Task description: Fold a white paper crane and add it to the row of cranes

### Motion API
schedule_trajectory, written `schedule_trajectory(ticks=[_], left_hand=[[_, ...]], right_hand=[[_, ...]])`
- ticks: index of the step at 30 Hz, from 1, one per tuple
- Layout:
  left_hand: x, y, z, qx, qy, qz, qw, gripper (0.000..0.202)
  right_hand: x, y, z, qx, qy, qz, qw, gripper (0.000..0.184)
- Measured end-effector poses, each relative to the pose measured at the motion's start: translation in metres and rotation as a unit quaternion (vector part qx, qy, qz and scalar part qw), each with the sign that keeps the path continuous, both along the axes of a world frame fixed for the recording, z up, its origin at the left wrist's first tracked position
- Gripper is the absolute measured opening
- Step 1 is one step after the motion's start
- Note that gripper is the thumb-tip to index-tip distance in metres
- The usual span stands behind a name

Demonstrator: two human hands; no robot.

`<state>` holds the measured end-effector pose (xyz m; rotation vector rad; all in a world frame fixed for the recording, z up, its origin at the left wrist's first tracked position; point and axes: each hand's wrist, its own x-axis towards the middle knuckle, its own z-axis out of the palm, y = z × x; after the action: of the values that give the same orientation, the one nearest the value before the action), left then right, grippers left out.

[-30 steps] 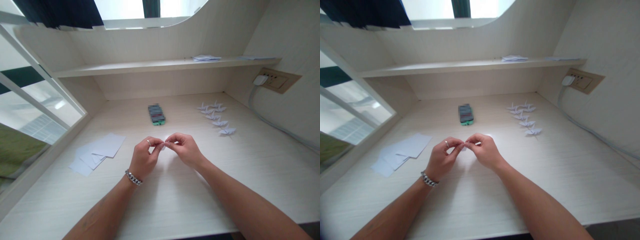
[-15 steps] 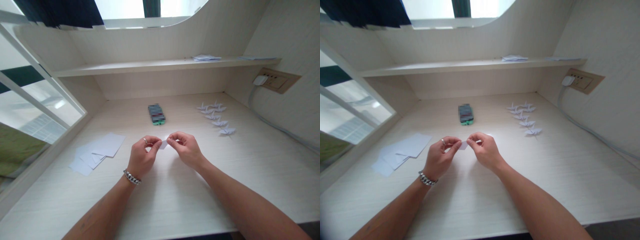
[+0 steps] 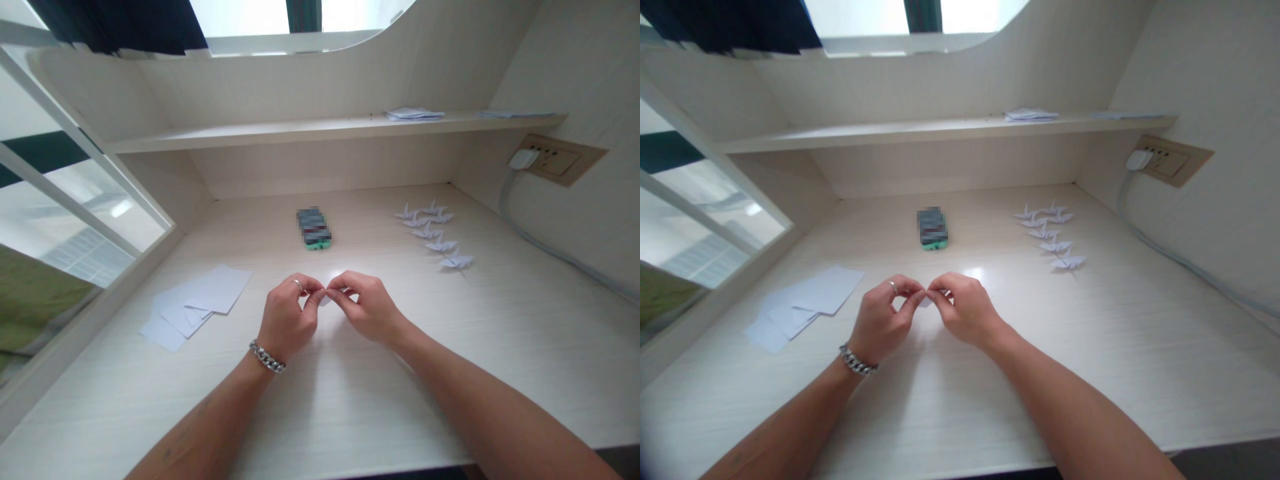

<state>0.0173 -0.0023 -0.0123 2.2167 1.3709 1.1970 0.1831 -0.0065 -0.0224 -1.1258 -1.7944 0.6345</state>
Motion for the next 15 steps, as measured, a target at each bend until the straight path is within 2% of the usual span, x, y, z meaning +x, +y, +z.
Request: schedule_trajectory(ticks=[6, 15], left_hand=[[0.0004, 0.0058, -0.0059, -0.105, -0.124, -0.026, 0.986, 0.015], [-0.0003, 0.0102, -0.0084, -0.162, -0.169, -0.042, 0.971, 0.019]], right_hand=[[0.0004, 0.0002, 0.0024, -0.004, 0.014, -0.018, 1.000, 0.009], [0.0012, 0.0013, 0.0040, -0.014, 0.026, -0.016, 0.999, 0.009]])
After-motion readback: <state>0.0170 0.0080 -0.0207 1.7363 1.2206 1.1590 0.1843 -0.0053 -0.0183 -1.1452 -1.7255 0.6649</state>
